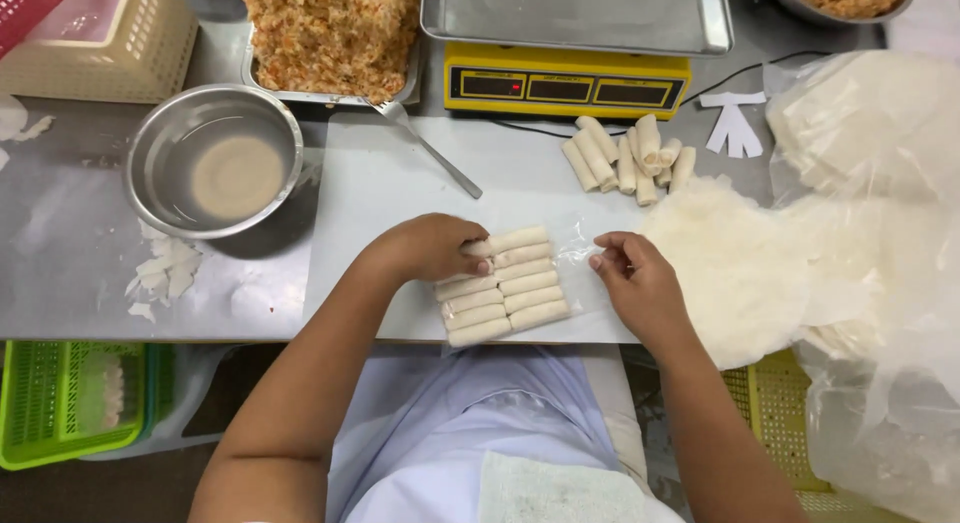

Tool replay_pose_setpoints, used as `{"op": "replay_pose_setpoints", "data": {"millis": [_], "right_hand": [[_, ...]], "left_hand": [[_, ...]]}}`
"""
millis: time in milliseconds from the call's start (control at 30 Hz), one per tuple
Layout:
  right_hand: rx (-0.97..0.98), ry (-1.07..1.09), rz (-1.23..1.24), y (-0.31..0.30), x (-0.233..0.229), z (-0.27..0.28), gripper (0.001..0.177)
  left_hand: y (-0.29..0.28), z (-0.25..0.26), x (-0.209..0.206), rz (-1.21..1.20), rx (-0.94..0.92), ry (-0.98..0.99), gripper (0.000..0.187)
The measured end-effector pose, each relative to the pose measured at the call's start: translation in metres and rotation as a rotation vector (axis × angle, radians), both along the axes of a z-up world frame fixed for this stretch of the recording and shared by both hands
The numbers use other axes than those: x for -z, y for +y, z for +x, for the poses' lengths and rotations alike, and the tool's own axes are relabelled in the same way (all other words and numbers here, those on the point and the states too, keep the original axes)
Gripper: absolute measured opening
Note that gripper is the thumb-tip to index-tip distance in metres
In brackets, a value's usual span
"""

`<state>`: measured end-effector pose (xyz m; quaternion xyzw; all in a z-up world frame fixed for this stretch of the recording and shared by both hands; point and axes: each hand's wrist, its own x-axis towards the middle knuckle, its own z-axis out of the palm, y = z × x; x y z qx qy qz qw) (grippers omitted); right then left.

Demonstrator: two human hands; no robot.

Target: The person places spring rolls into a plastic bag, seals the bag by hand, and then repeats the process by opening another bag and filling it with spring rolls.

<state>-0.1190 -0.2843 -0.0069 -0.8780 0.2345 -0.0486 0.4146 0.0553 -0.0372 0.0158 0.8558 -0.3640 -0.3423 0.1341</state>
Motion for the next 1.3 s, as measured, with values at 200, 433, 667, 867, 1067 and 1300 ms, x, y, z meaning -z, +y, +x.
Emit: {"op": "replay_pose_setpoints", "data": {"millis": [200, 433, 667, 867, 1067, 1300], "right_hand": [[0.035, -0.016, 0.482, -0.009, -0.001, 0.018, 0.027], [-0.003, -0.010, 0.950, 0.000, 0.001, 0.042, 0.046], [0.001, 0.007, 0.988, -0.007, 0.013, 0.048, 0.064], [-0.088, -0.003, 0.955, -0.003, 0.010, 0.051, 0.067], [-0.148, 0.109, 0.701, 0.002, -0.011, 0.055, 0.069], [-0.072, 0.043, 0.848, 0.005, -0.002, 0.062, 0.066]], "left_hand": [[-0.018, -0.006, -0.008, -0.110, -0.003, -0.155, 0.044], [-0.021, -0.021, -0.009, -0.230, -0.124, -0.040, 0.044], [-0.022, -0.021, -0.011, -0.304, -0.148, 0.008, 0.041], [-0.025, -0.020, -0.004, -0.349, -0.157, 0.014, 0.039], [-0.027, -0.018, 0.002, -0.387, -0.156, 0.027, 0.039], [-0.039, -0.011, -0.003, -0.430, -0.088, -0.002, 0.039]]}}
